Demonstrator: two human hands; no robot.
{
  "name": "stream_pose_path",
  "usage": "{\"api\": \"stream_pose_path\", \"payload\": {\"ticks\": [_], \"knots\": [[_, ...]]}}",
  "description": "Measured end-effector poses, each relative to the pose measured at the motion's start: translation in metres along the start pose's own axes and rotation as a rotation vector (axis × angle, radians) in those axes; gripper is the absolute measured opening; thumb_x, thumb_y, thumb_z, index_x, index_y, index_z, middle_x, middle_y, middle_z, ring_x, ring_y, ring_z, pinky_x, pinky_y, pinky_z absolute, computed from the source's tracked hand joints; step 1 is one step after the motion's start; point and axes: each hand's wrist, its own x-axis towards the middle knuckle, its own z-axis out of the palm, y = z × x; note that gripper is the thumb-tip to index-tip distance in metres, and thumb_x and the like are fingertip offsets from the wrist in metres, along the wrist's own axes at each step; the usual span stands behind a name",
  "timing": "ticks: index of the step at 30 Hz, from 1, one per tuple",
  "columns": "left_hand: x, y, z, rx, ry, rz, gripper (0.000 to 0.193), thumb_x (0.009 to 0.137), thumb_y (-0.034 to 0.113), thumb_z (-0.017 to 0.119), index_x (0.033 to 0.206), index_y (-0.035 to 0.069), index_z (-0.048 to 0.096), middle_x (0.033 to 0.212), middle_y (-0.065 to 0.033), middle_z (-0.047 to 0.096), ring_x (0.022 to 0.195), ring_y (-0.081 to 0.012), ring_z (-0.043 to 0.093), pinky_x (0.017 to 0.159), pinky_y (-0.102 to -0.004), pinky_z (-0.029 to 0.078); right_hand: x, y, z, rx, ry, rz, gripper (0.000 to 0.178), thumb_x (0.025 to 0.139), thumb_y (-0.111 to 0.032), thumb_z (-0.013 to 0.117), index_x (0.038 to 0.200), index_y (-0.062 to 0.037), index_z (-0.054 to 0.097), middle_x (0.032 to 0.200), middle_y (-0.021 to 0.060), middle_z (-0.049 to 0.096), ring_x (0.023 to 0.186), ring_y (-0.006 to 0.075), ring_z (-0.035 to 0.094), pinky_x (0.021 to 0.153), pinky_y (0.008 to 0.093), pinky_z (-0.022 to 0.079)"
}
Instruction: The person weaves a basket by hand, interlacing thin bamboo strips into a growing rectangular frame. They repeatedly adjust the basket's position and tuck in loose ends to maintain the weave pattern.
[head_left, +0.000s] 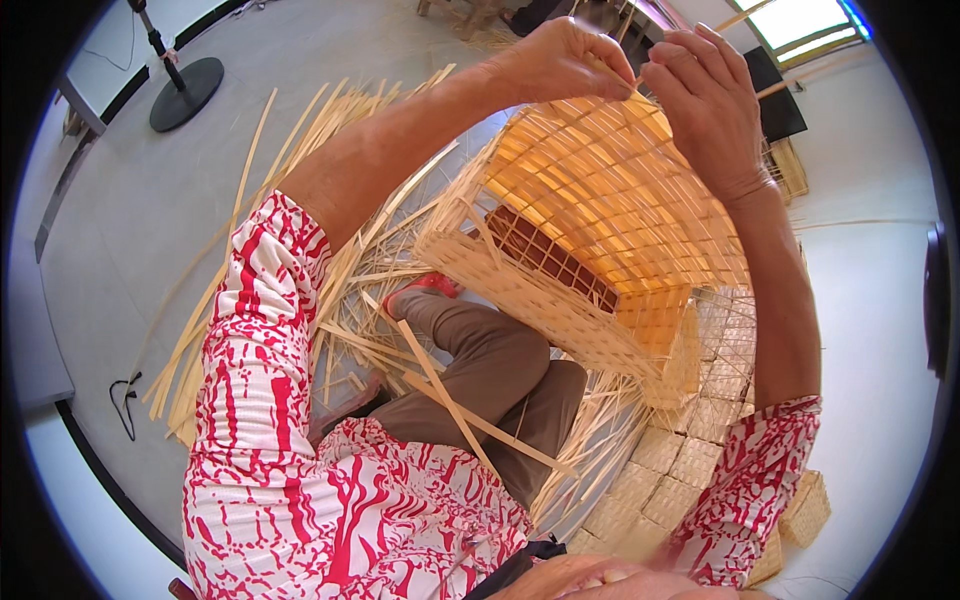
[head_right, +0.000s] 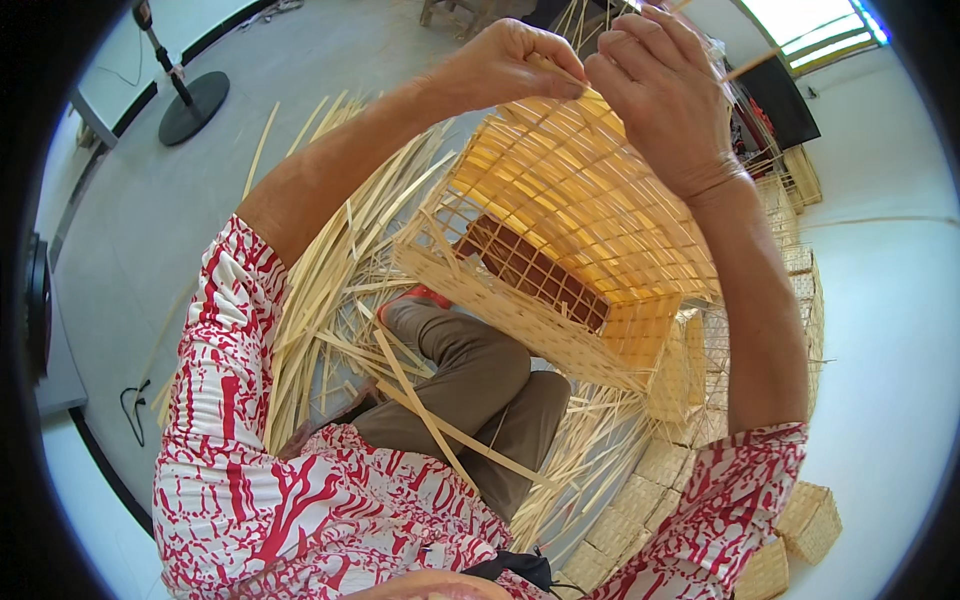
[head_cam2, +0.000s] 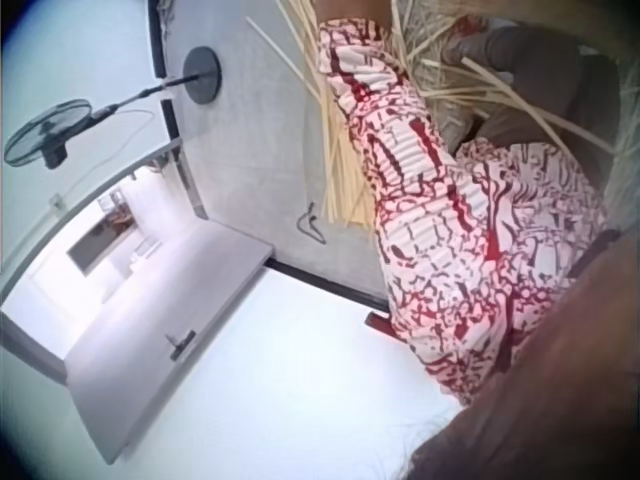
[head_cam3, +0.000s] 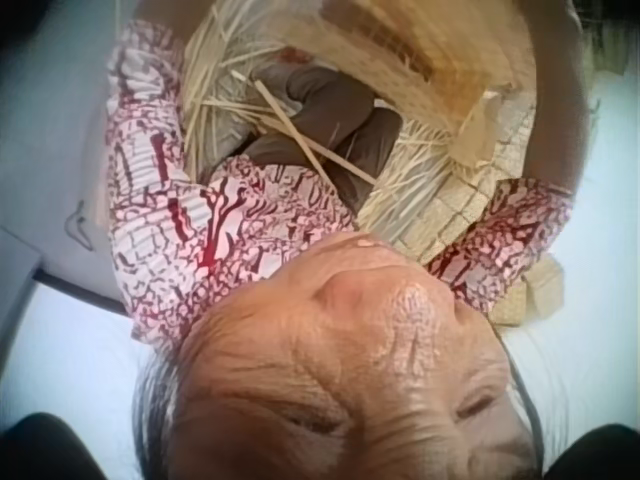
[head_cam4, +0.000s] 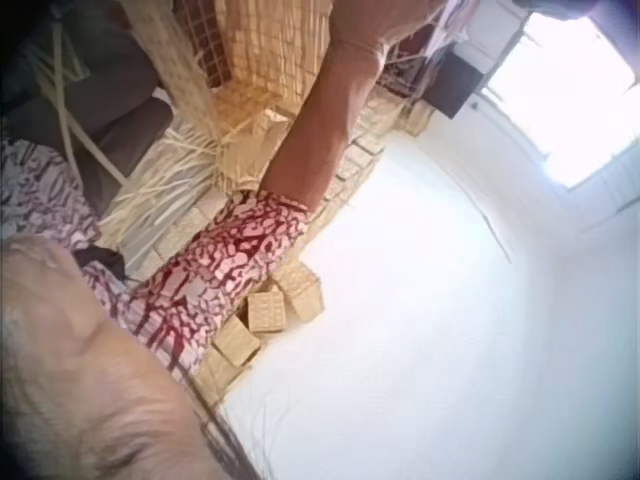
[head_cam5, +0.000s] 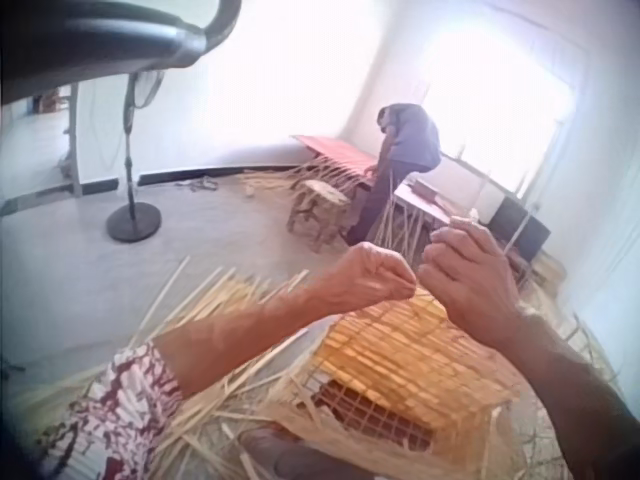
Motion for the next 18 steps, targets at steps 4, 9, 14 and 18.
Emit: {"api": "stream_pose_path", "payload": {"ticks": [4,9,14,18], "knots": [[0.003,0.006,0.000,-0.001,0.039,-0.009,0.012,0.089,0.012,0.081,0.097,0.005,0.079,0.084,-0.0023,0.075,0.079,-0.0067,0.067,0.074,-0.0236,0.053,0.003,0.016,0.009,0.056,-0.009,-0.163,0.025,0.079,-0.011,0.071,0.103,-0.0108,0.066,0.108,0.0006,0.065,0.115,0.0209,0.061,0.106,0.0360,0.049],[0.004,0.006,0.006,-0.109,0.065,-0.042,0.010,0.087,0.010,0.081,0.095,0.004,0.079,0.085,-0.0029,0.075,0.079,-0.0080,0.067,0.075,-0.0244,0.054,0.009,0.029,0.003,0.109,-0.065,-0.267,0.028,0.078,-0.017,0.075,0.103,-0.0129,0.063,0.102,-0.0018,0.062,0.102,0.0161,0.062,0.091,0.0302,0.055],[0.008,0.009,0.008,-0.133,0.103,-0.092,0.008,0.086,0.006,0.081,0.093,0.003,0.078,0.082,-0.0012,0.074,0.077,-0.0063,0.064,0.073,-0.0235,0.053,0.017,0.035,-0.003,0.151,-0.109,-0.291,0.023,0.081,-0.016,0.072,0.102,-0.0129,0.064,0.095,-0.0025,0.060,0.094,0.0150,0.061,0.081,0.0287,0.055],[0.010,0.007,0.012,-0.068,0.157,-0.087,0.006,0.087,0.006,0.080,0.092,0.003,0.078,0.079,0.0015,0.071,0.075,-0.0041,0.060,0.071,-0.0222,0.051,0.017,0.021,-0.004,0.041,-0.224,-0.181,0.018,0.086,-0.017,0.069,0.103,-0.0119,0.065,0.091,-0.0020,0.062,0.091,0.0145,0.065,0.077,0.0284,0.054]]}}
